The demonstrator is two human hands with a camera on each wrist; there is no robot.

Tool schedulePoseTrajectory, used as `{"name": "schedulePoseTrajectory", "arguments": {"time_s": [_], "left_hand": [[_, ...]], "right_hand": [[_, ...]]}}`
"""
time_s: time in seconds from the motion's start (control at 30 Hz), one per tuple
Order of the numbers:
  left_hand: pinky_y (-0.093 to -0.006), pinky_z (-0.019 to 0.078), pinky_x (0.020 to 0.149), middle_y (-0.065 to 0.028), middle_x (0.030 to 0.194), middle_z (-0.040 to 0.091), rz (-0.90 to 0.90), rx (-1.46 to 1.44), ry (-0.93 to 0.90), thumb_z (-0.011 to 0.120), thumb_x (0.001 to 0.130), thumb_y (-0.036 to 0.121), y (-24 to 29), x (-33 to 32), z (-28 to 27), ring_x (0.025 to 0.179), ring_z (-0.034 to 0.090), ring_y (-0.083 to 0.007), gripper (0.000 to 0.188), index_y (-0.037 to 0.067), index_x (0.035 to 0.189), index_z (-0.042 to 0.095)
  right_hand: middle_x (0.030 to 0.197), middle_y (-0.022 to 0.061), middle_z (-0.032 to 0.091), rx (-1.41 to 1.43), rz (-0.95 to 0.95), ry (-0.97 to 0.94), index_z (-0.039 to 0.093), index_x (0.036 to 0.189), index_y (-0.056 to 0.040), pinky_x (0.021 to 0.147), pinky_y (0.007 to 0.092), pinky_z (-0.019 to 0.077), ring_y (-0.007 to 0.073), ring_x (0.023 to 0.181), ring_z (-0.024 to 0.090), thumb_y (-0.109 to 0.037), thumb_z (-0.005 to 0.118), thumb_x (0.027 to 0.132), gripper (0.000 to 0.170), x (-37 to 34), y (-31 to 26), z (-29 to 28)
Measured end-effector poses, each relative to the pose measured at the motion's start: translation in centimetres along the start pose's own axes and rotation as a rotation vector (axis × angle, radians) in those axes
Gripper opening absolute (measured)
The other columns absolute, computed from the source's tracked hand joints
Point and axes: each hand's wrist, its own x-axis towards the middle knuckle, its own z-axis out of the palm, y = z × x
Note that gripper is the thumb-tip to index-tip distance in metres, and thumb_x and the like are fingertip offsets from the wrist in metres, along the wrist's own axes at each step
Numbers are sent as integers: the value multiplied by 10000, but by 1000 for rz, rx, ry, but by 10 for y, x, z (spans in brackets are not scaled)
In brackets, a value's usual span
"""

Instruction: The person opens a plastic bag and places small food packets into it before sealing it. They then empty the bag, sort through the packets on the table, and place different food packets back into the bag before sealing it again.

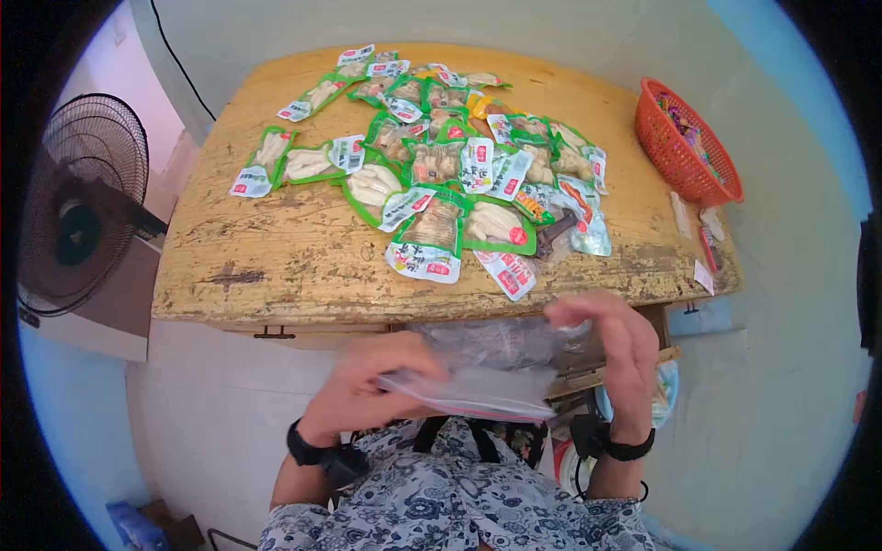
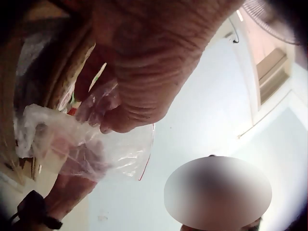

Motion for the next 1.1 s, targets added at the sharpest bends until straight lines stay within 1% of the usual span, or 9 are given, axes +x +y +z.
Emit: {"name": "schedulePoseTrajectory", "arguments": {"time_s": [0.07, 0.2, 0.3, 0.4, 0.5, 0.6, 0.8, 0.9, 1.1], "left_hand": [[-329, 514, 763, -112, 935, 700, -29, -94, 127, 733, 841, 55, -2, -17, -15, 852, 660, -210, 142, -10, 961, 694], [-328, 510, 797, -114, 927, 698, -42, -268, 273, 741, 795, 53, -12, -38, -34, 876, 656, -205, 172, -15, 945, 689], [-326, 507, 810, -107, 939, 697, -43, -276, 288, 743, 791, 57, -12, -34, -32, 884, 656, -197, 181, -18, 948, 691], [-321, 513, 818, -97, 963, 697, -57, -197, 263, 749, 801, 58, -9, -31, -29, 902, 657, -175, 206, -22, 981, 688], [-307, 533, 812, -83, 1001, 696, -129, -198, 371, 748, 836, 57, -3, -30, -30, 908, 659, -146, 269, -22, 1080, 666], [-298, 555, 791, -76, 1029, 691, -253, -337, 519, 727, 880, 45, -2, -26, -31, 891, 660, -127, 338, -23, 1194, 625], [-310, 583, 739, -65, 1065, 678, -267, -418, 607, 687, 887, 28, 2, -4, -20, 883, 661, -132, 436, -29, 1303, 573], [-323, 575, 714, -57, 982, 667, -242, -463, 640, 654, 932, 11, 5, 0, -20, 801, 641, -124, 372, -36, 1291, 568], [-348, 621, 669, -52, 960, 642, -234, -636, 720, 603, 975, 29, 4, 3, -23, 781, 648, -127, 327, -25, 1295, 559]], "right_hand": [[1013, 139, 731, -97, 86, 77, 722, 1112, -8, 875, 406, 518, 279, 944, 687, -98, 650, 962, 189, 7, 12, 11], [1317, 141, 622, -676, -352, -218, 631, 1296, -67, 1038, 463, 463, 317, 1249, 575, -167, 688, 936, 377, 42, 11, 36], [1516, 122, 460, -825, -412, -390, 543, 1414, -153, 1098, 537, 415, 344, 1405, 429, -244, 688, 926, 517, 65, 1, 64], [1596, 124, 371, -987, -437, -508, 485, 1487, -214, 1145, 508, 358, 382, 1435, 384, -227, 647, 945, 566, 82, 28, 72], [1603, 125, 366, -1067, -433, -529, 494, 1483, -269, 1156, 509, 355, 385, 1423, 401, -229, 633, 955, 548, 98, 45, 56], [1616, 86, 354, -1092, -371, -461, 514, 1445, -285, 1102, 593, 397, 370, 1413, 429, -287, 624, 970, 488, 106, 65, 34], [1582, 102, 406, -1155, -325, -403, 530, 1430, -229, 1094, 570, 412, 372, 1377, 472, -253, 612, 975, 462, 121, 75, 17], [1571, 109, 426, -1051, -336, -365, 503, 1461, -156, 1122, 517, 396, 364, 1369, 491, -229, 587, 1000, 474, 116, 62, 16], [1485, 135, 531, 127, 52, -353, 400, 1537, -68, 1141, 428, 379, 284, 1365, 511, -211, 705, 930, 694, 67, 6, 29]]}}
